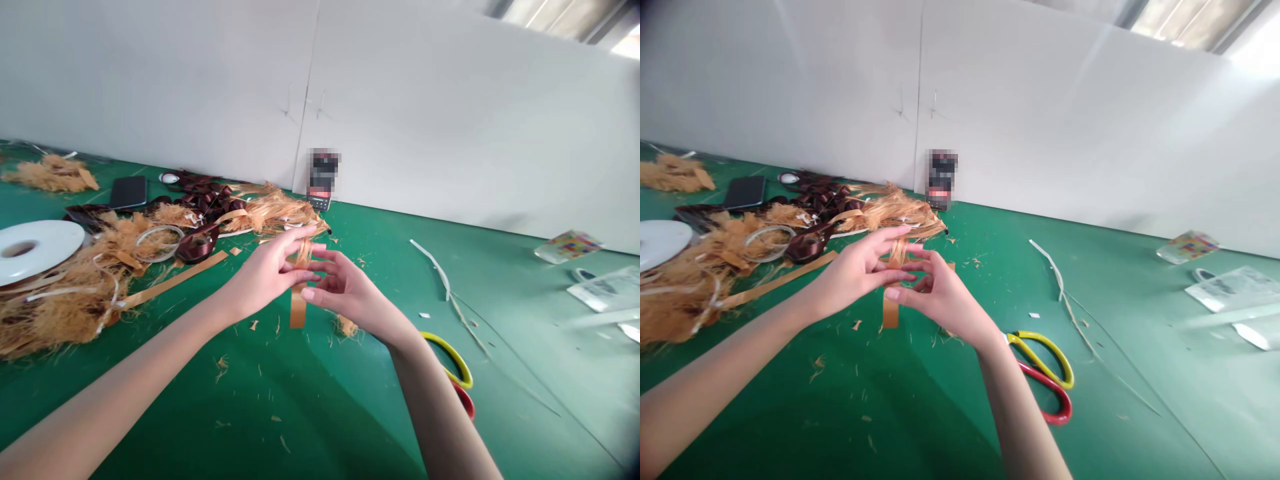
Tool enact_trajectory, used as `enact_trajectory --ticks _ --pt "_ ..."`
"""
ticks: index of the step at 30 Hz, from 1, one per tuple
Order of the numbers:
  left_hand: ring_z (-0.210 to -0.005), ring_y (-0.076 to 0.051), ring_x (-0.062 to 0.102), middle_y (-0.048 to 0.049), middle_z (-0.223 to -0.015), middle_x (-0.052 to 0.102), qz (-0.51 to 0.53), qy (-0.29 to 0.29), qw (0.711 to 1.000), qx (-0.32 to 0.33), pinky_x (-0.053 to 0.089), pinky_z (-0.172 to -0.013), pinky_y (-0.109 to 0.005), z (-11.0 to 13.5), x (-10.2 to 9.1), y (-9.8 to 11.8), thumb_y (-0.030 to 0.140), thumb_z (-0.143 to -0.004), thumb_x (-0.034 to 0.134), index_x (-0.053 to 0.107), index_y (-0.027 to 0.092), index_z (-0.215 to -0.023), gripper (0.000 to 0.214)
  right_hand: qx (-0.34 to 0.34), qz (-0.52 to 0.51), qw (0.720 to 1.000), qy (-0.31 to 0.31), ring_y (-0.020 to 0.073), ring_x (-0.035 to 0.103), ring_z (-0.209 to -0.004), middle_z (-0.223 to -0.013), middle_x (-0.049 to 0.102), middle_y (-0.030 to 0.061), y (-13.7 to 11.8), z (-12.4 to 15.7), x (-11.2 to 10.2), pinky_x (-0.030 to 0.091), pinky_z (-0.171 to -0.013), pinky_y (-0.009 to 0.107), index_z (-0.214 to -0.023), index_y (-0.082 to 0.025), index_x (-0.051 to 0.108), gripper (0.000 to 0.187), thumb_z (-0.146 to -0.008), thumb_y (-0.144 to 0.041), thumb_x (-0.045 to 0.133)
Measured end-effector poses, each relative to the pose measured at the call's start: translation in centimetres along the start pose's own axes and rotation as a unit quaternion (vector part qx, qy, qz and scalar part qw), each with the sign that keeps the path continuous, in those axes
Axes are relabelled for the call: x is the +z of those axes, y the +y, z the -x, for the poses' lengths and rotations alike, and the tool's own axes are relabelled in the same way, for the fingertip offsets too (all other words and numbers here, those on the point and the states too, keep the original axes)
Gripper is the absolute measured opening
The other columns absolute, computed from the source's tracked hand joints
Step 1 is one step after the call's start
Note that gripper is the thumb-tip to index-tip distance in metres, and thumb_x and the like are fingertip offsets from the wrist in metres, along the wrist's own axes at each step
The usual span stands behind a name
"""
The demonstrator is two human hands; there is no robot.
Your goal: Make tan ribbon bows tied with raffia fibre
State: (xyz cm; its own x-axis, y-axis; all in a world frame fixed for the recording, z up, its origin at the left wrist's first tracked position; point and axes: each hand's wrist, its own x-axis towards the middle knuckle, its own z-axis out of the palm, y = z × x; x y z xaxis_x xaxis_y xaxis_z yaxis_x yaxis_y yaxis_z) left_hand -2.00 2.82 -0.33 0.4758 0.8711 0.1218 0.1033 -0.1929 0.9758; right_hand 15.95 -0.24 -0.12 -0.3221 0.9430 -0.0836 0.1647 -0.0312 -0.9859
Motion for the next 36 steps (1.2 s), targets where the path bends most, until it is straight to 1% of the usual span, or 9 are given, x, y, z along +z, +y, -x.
enact_trajectory --ticks 4,7,13,16,19,23,27,31,36 --pt "-0.094 -0.022 0.071 -0.0077 -0.146 0.049 0.001 0.005 0.999 0.046 0.06 -0.083 -0.034 -1.0 -0.9 1.9 0.016 -0.082 0.066 0.047 0.023 -0.137 0.058 0.033 0.145 0.986 -0.074 0.0118 0.058 -0.062 -0.072 0.069 0.0022 -3.0 -0.9 -1.0 0.043 -0.059 0.026 -0.085 -0.016 0.066 0.019 -0.083 -0.035 0.064" --pt "-0.103 -0.024 0.068 -0.0046 -0.148 0.047 0.007 0.001 0.998 0.058 0.058 -0.091 -0.035 -1.1 -1.4 2.7 0.02 -0.082 0.068 0.051 0.024 -0.135 0.056 0.03 0.247 0.967 -0.06 0.0087 0.047 -0.052 -0.059 0.062 0.0003 -5.3 -0.6 -2.3 0.034 -0.052 0.025 -0.059 -0.017 0.062 0.035 -0.086 -0.038 0.059" --pt "-0.106 -0.028 0.067 -0.0023 -0.158 0.029 0.011 -0.022 0.998 0.057 0.057 -0.094 -0.041 -0.8 -2.3 2.9 0.028 -0.078 0.075 0.041 0.032 -0.143 0.074 -0.171 0.043 0.983 -0.051 0.0071 0.041 -0.047 -0.056 0.056 -0.0032 -7.0 0.9 -4.0 0.031 -0.044 0.022 -0.074 -0.02 0.066 0.023 -0.091 -0.033 0.058" --pt "-0.112 -0.033 0.063 -0.0042 -0.159 0.024 0.017 -0.037 0.998 0.056 0.058 -0.09 -0.042 -0.9 -2.5 2.6 0.03 -0.076 0.076 0.037 0.034 -0.145 0.08 -0.29 -0.041 0.955 0.043 0.0082 0.052 -0.052 -0.072 0.069 -0.0018 -6.6 0.8 -3.3 0.042 -0.05 0.023 -0.08 -0.026 0.069 0.02 -0.094 -0.026 0.055" --pt "-0.129 -0.04 0.048 -0.0035 -0.16 0.023 0.016 -0.037 0.997 0.063 0.06 -0.083 -0.038 -1.0 -2.4 2.4 0.029 -0.072 0.079 0.038 0.034 -0.145 0.084 -0.372 0.007 0.912 0.173 0.0158 0.067 -0.101 -0.113 0.071 -0.0019 -6.2 0.3 -2.3 0.053 -0.086 0.033 -0.097 -0.034 0.07 0.027 -0.098 -0.024 0.045" --pt "-0.136 -0.039 0.038 -0.0029 -0.159 0.026 0.019 -0.047 0.996 0.069 0.061 -0.079 -0.032 -0.9 -1.7 2.5 0.023 -0.069 0.08 0.037 0.032 -0.146 0.088 -0.384 0.269 0.848 0.248 0.0245 0.033 -0.142 -0.151 0.041 -0.0053 -5.4 -0.4 -2.1 0.026 -0.117 0.051 -0.126 -0.036 0.059 0.037 -0.093 -0.02 0.053" --pt "-0.1 -0.028 0.068 -0.0052 -0.159 0.025 0.006 -0.054 0.998 0.035 0.061 -0.081 -0.04 -0.7 -1.2 2.6 0.023 -0.072 0.077 0.032 0.037 -0.147 0.088 -0.332 0.435 0.787 0.284 0.0307 0.028 -0.144 -0.152 0.04 -0.0062 -4.6 -0.8 -2.3 0.016 -0.118 0.058 -0.09 -0.029 0.071 0.011 -0.088 -0.027 0.06" --pt "-0.103 -0.03 0.066 -0.0058 -0.159 0.026 -0.016 -0.049 0.998 0.033 0.059 -0.084 -0.041 -0.6 -1.3 2.1 0.027 -0.073 0.077 0.031 0.038 -0.148 0.089 -0.306 0.229 0.872 0.305 0.0266 0.045 -0.134 -0.134 0.061 -0.0013 -5.3 -0.1 -1.6 0.034 -0.112 0.051 -0.054 -0.024 0.052 0.044 -0.096 -0.038 0.045" --pt "-0.086 -0.021 0.07 -0.0086 -0.16 0.021 -0.033 -0.039 0.998 0.023 0.058 -0.083 -0.04 -0.3 -1.7 1.5 0.026 -0.074 0.077 0.027 0.039 -0.149 0.091 -0.15 -0.078 0.976 0.137 0.0165 0.067 -0.067 -0.104 0.074 0.0055 -6.8 1.1 -1.5 0.051 -0.061 0.034 -0.052 -0.022 0.038 0.063 -0.096 -0.061 0.015"
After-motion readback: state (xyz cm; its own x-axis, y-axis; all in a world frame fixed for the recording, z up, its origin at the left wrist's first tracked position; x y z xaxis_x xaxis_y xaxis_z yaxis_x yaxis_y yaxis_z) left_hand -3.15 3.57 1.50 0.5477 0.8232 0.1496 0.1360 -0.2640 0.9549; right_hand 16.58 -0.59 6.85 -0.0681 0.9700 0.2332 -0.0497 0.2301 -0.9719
